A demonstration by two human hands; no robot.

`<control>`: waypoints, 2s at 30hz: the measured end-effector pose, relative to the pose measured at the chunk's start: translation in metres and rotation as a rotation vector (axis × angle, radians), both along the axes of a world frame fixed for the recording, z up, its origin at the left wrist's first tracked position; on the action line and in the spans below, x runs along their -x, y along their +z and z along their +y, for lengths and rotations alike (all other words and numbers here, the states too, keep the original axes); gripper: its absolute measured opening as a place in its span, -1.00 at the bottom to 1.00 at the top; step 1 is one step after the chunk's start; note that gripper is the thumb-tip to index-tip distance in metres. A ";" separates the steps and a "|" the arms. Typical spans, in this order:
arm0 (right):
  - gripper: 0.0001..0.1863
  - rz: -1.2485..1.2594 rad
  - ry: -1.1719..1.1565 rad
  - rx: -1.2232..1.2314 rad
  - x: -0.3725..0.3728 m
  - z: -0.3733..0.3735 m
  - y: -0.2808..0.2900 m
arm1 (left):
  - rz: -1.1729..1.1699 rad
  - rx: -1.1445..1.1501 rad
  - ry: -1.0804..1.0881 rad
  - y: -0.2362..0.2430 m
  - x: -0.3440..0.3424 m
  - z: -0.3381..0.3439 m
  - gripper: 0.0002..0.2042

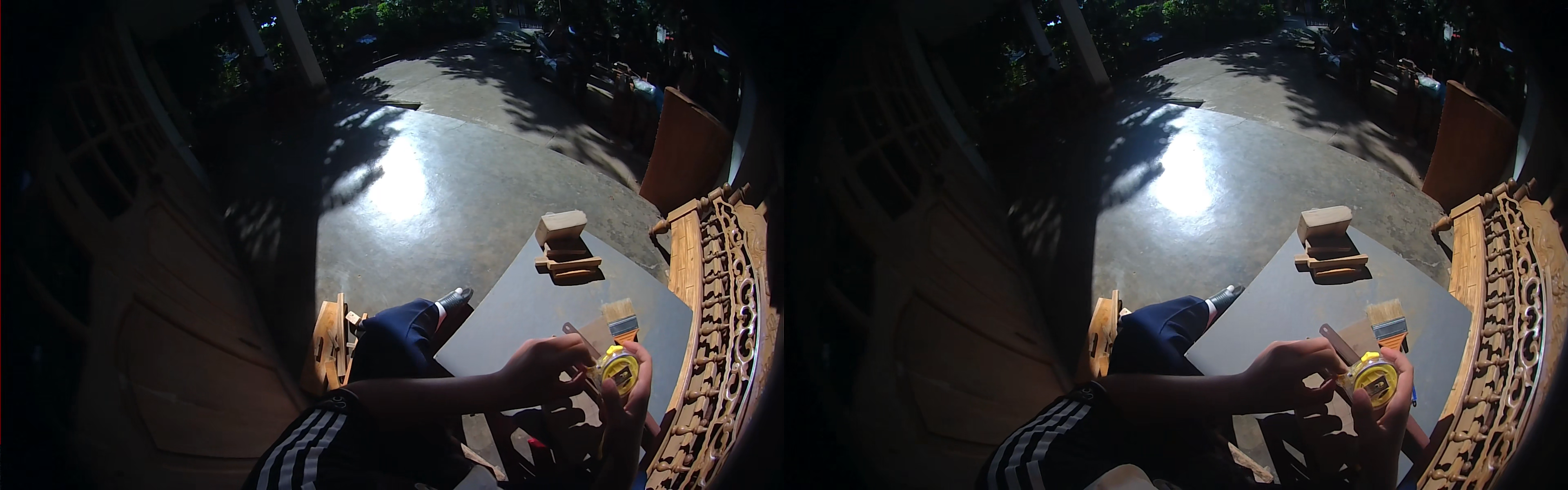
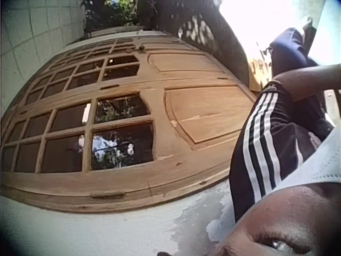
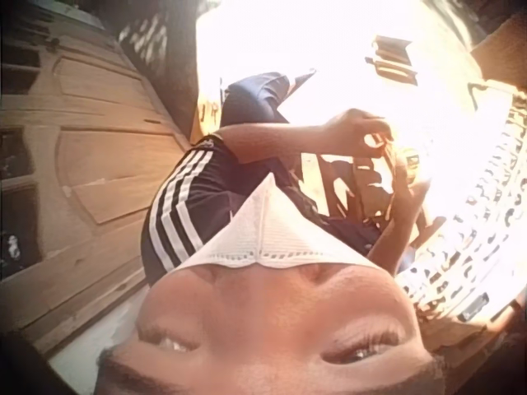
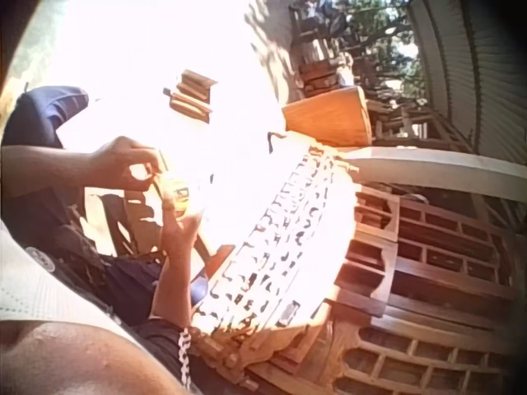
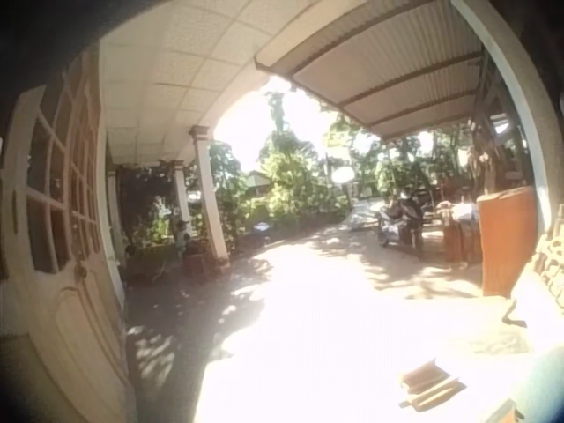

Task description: The recorder measures, marks, and files small wooden strips on a workshop table.

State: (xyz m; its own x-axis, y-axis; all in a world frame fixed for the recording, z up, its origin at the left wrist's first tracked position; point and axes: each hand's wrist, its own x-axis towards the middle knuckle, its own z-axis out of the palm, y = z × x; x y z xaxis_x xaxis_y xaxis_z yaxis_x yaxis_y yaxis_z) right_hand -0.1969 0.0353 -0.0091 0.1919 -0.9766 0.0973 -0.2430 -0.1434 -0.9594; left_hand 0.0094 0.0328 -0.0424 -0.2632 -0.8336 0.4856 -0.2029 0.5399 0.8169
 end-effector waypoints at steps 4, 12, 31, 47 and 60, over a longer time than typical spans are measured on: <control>-0.02 0.014 0.074 -0.035 -0.002 0.004 0.003 | -0.006 -0.057 -0.020 -0.003 -0.001 -0.002 -0.79; -0.18 0.059 0.053 -0.093 0.003 0.007 0.004 | -0.020 -0.109 -0.087 -0.002 -0.005 -0.015 -0.79; -0.19 0.047 0.048 -0.180 0.008 0.016 0.001 | -0.030 0.055 -0.122 -0.025 0.000 -0.021 -0.80; -0.37 0.093 0.293 -0.116 0.024 -0.003 0.005 | -0.144 0.326 0.017 -0.010 0.001 -0.026 -0.81; -0.53 0.438 0.067 0.659 0.017 -0.012 -0.012 | 0.311 -0.704 -0.198 0.010 -0.010 -0.020 -0.75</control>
